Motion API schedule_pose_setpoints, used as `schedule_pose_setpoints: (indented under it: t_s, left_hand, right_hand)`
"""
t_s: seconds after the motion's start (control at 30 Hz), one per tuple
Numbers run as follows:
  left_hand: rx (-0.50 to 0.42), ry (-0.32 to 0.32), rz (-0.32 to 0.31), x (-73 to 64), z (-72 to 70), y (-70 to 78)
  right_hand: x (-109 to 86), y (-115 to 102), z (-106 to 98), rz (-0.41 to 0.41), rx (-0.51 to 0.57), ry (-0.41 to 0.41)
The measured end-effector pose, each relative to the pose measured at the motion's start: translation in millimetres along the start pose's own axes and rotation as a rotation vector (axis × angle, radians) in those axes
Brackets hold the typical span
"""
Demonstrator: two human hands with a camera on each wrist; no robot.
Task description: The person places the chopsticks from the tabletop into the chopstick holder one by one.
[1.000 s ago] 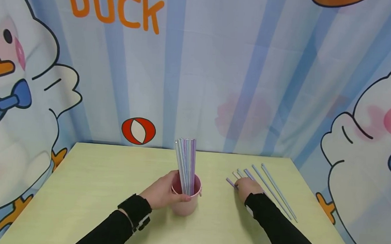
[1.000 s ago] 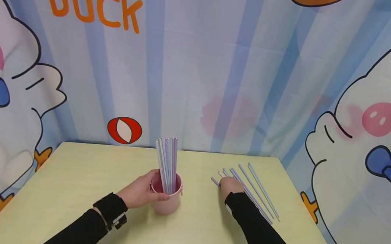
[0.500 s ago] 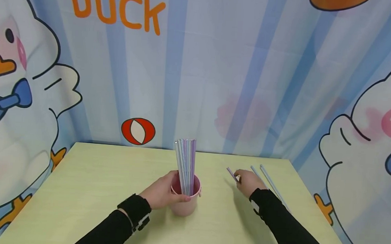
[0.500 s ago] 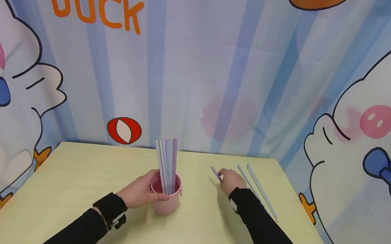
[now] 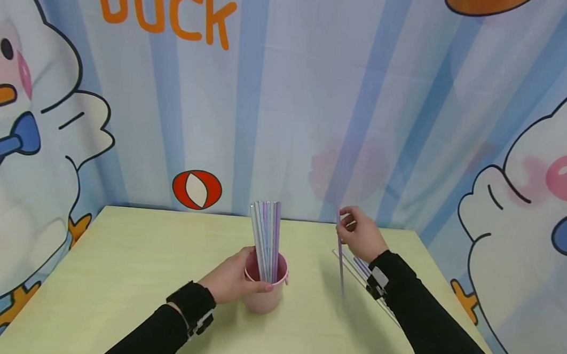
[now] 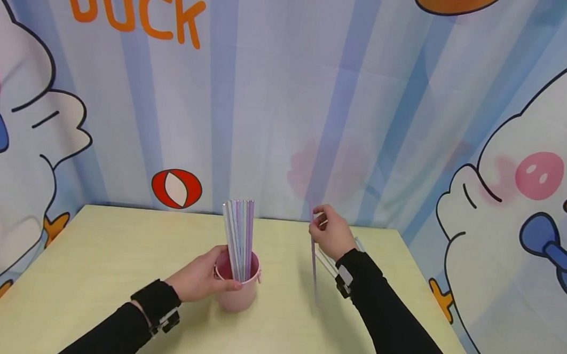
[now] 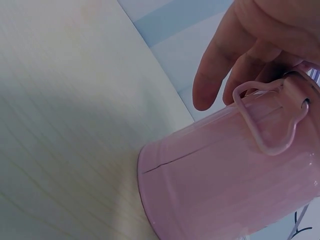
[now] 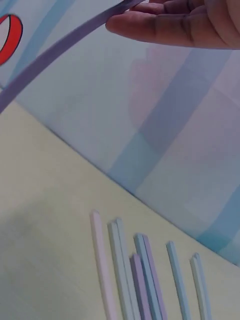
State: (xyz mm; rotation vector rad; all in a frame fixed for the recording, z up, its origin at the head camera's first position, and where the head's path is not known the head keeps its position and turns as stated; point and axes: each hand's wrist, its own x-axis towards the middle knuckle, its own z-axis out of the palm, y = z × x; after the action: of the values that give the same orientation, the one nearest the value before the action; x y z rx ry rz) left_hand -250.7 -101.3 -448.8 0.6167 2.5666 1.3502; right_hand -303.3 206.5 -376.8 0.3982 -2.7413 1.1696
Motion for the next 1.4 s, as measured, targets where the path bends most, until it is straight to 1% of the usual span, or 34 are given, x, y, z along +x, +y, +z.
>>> schedule_pose_setpoints:
  t_s: [0.27,0.47,0.73,0.83,1.0,1.1,1.17,1.3,1.4]
  left_hand:
    - [-0.01,0.0,-0.007,-0.1,-0.8,-0.5]
    - [-0.022,-0.004,-0.017,0.3,-0.2,0.9]
    - [-0.005,0.0,-0.044,0.6,-0.3,1.5]
    - [-0.006,0.0,-0.046,0.3,-1.0,2.1]
    - [-0.01,-0.002,-0.041,-0.1,-1.9,1.7]
    - [-0.013,-0.004,-0.032,0.2,-1.4,0.8]
    - [-0.018,-0.005,-0.026,0.6,-1.2,0.3]
    - [-0.027,-0.012,-0.011,1.0,-1.2,-0.1]
    - [-0.033,-0.015,-0.011,1.0,-1.7,-0.2]
  right_hand:
    - [11.0,-34,-5,-0.035,0.181,0.065]
    - [17.9,-59,-4,-0.074,0.257,0.122]
    - [30.2,-82,9,-0.148,0.343,0.195]
    - [33.4,-88,16,-0.161,0.355,0.216]
    - [37.0,-93,30,-0.16,0.365,0.2]
    - [37.5,-91,41,-0.158,0.336,0.186]
    - [36.2,-90,48,-0.163,0.285,0.186]
    - [32.9,-86,59,-0.176,0.223,0.168]
    - [30.5,-83,67,-0.158,0.202,0.139]
